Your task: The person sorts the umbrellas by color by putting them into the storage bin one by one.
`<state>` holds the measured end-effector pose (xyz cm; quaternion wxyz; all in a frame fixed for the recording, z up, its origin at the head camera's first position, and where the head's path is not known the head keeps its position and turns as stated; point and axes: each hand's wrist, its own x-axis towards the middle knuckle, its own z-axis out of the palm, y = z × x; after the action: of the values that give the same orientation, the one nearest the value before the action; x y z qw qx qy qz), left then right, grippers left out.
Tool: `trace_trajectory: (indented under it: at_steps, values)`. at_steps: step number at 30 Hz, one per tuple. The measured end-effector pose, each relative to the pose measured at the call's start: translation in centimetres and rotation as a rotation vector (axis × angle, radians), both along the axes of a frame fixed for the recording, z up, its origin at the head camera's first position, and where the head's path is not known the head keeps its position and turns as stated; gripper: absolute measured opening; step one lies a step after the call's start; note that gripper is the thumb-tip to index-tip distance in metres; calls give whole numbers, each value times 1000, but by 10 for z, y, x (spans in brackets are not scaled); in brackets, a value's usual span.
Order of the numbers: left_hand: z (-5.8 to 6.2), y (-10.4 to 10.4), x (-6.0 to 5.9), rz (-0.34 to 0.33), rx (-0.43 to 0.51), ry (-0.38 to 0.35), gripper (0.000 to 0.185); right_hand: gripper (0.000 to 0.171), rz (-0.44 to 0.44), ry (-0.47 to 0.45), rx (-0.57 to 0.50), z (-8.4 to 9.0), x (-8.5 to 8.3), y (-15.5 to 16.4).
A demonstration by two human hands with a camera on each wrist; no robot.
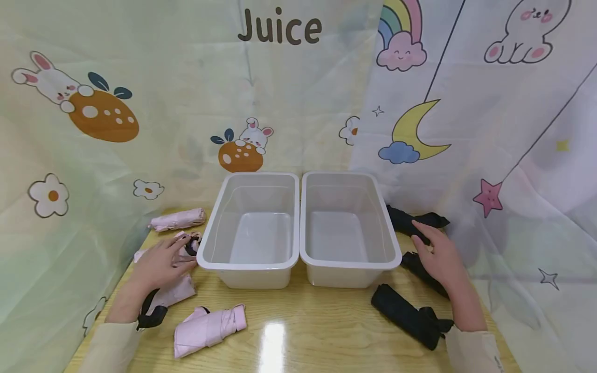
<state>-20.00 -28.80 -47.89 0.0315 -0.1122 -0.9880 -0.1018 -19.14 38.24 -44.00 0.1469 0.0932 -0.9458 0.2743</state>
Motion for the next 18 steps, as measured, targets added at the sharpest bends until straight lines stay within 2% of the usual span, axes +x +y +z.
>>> trace_trajectory:
  at_steps: [3,9,13,18]
  values:
    - [4,-6,9,-8,25,-12,75,51,-7,-38,-84,7,-1,-9]
    - [8,-14,27,-30,143,-87,57,52,16,-139,-224,14,-4,-24]
    - [7,-22,39,-79,201,-144,50,54,44,-192,-281,9,-8,-28]
    - [-1,-33,51,-108,202,-213,60,54,105,-180,-360,-1,-13,-32]
